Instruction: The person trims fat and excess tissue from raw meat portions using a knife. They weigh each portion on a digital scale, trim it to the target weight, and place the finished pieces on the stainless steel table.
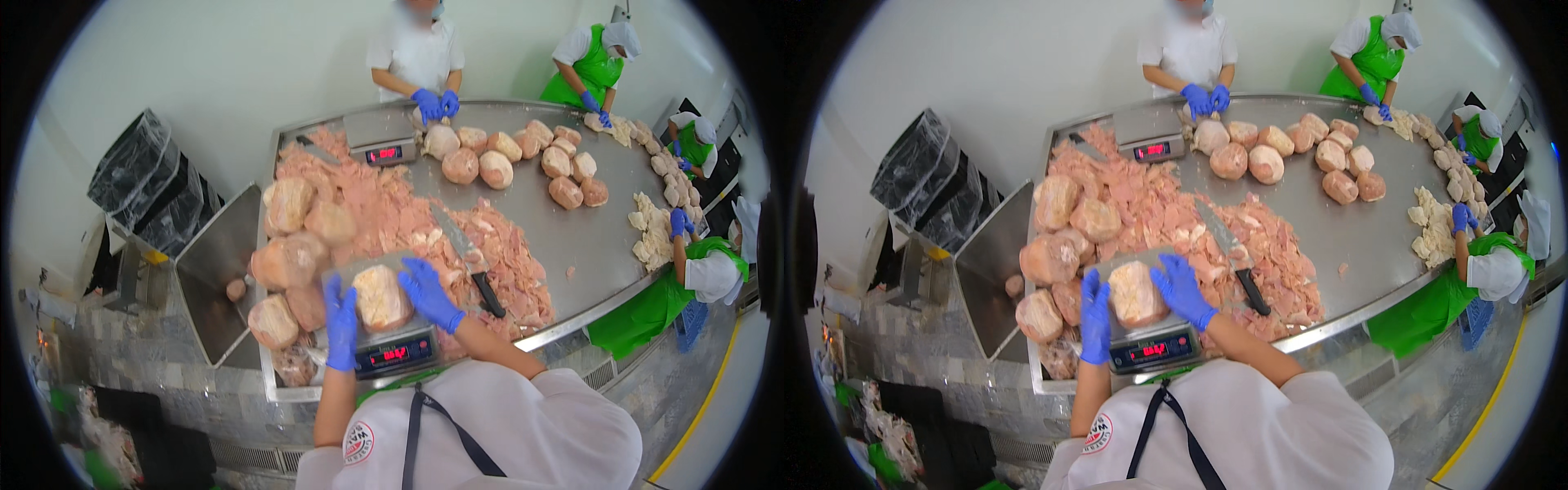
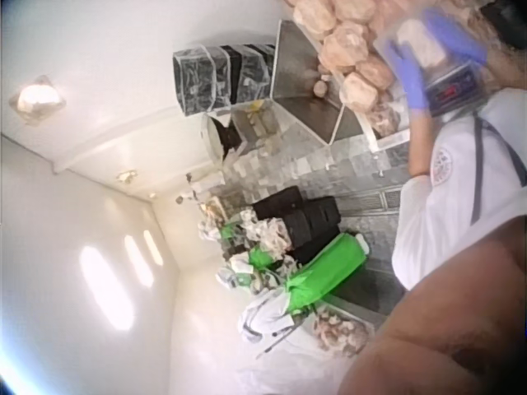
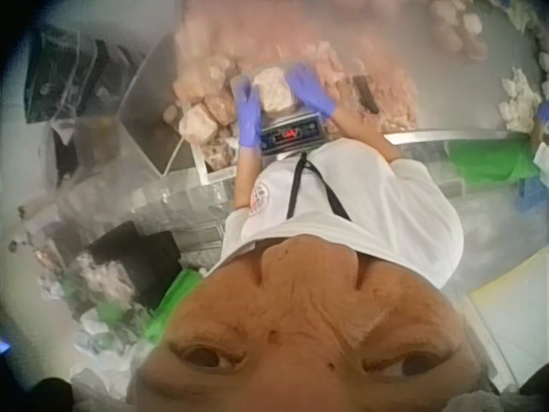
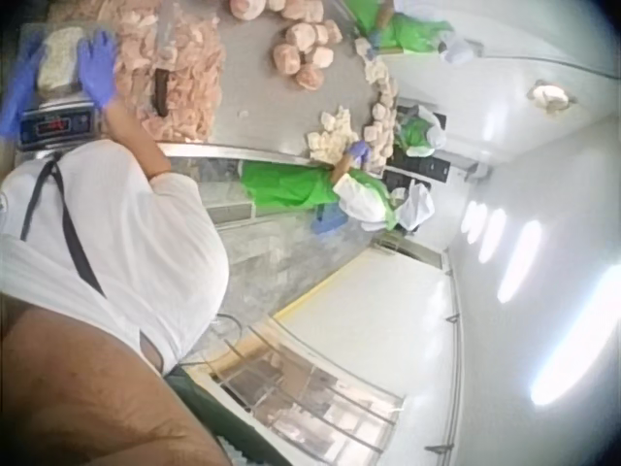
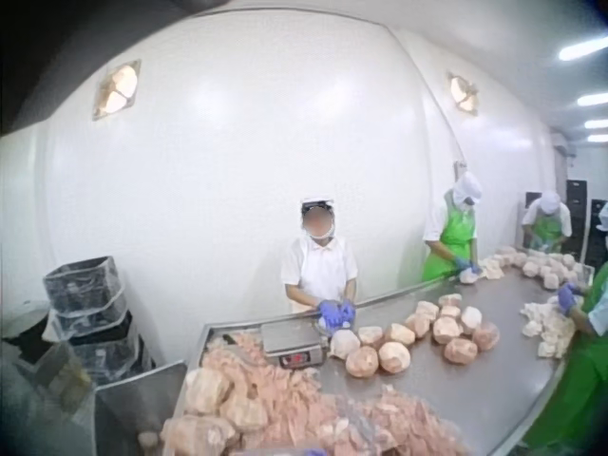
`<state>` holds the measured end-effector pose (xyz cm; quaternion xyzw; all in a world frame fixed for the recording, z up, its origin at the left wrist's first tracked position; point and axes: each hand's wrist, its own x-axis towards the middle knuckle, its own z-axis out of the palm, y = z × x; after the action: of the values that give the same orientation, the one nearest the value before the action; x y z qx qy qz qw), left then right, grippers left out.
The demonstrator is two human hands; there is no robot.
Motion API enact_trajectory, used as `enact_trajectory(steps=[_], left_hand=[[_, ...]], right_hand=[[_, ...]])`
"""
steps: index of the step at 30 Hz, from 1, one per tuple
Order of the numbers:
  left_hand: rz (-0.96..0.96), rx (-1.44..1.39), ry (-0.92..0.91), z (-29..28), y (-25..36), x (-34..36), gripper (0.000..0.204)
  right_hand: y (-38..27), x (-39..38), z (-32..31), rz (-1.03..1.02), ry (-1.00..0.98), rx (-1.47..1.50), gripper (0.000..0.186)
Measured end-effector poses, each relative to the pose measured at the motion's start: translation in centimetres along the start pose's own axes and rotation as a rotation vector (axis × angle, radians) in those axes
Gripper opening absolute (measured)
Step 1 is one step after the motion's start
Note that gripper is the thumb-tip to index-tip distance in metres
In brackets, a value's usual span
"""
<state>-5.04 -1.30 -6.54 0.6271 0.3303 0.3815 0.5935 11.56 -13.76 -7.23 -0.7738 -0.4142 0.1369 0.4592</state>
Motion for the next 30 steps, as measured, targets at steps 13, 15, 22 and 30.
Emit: enact_trajectory(steps=[13, 15, 22, 30], left_hand=[[-0.165, -0.217, 0.069, -3.9, 3.6, 0.0, 0.042], [-0.157, -0.205, 0.058, -4.2, 3.4, 0.2, 0.042], [-0.19, -0.239, 0.04, -3.9, 3.6, -0.3, 0.046], [-0.447, -0.312, -0.063, -3.3, 1.3, -1.3, 0.049]], right_hand=[[1.2, -1.1, -5.0, 0.136, 0.052, 0.291, 0.047], [1.1, -1.0, -4.9, 0.112, 0.04, 0.287, 0.047], [0.1, -0.8, -5.0, 0.106, 0.006, 0.331, 0.047], [1.3, -0.9, -3.6, 0.209, -0.149, 0.538, 0.058]])
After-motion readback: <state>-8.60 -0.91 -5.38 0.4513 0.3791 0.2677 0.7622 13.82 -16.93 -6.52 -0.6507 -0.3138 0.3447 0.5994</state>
